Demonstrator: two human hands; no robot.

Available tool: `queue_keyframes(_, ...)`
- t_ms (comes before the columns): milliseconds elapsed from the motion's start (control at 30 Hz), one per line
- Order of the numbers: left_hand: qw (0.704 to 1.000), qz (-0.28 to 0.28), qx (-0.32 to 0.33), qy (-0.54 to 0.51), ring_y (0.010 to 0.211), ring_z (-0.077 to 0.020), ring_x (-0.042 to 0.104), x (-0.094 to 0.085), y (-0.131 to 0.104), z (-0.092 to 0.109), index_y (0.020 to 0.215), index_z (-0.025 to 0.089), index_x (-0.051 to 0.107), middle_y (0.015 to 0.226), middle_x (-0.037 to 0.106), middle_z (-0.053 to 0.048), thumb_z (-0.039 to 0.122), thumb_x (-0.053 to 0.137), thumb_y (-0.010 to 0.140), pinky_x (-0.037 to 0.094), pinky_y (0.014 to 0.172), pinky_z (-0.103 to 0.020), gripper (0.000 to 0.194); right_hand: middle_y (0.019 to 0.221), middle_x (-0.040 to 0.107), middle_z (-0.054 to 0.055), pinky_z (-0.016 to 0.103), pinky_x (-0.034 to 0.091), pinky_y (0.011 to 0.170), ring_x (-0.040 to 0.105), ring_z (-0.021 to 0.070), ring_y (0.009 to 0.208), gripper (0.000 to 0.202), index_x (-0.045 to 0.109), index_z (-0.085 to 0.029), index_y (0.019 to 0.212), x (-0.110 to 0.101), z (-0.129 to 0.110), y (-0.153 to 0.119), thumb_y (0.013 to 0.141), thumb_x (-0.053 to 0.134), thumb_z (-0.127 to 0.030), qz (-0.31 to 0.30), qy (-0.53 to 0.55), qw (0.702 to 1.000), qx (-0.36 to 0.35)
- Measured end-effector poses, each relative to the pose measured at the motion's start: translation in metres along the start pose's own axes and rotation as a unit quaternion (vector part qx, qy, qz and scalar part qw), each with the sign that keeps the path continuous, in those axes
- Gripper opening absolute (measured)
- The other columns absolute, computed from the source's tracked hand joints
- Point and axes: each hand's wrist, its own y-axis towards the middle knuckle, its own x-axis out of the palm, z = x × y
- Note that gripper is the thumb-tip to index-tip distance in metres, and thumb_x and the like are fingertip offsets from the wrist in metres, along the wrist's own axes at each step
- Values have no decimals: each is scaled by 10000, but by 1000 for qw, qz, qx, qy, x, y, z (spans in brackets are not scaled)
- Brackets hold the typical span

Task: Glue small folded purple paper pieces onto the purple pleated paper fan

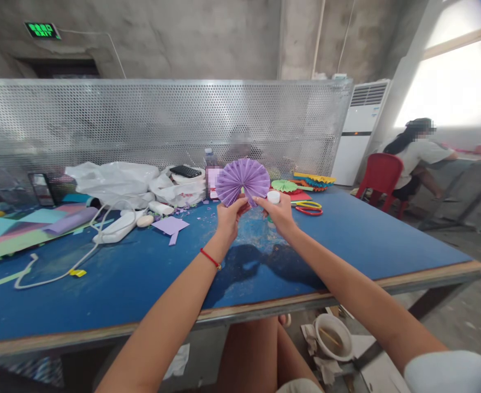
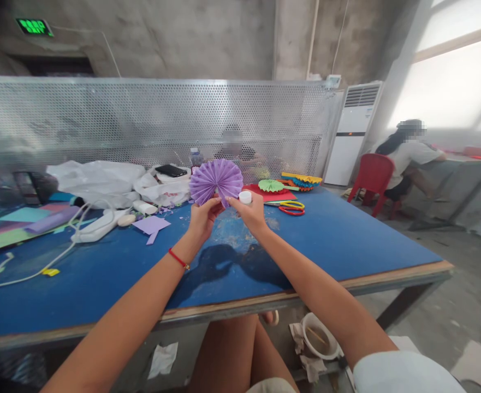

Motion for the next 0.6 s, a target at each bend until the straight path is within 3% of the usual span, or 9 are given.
queue_keyframes(600,999,-5,4,39,953,-183,678,-1,1,1,1195,143,637,1147,673,-77,342,651,980,609,814,-367,294,494,472,-69,241,380,404,411,82,408,350,605,-193,699,-5,4,9,677,767,-502,45,-22,998,-40)
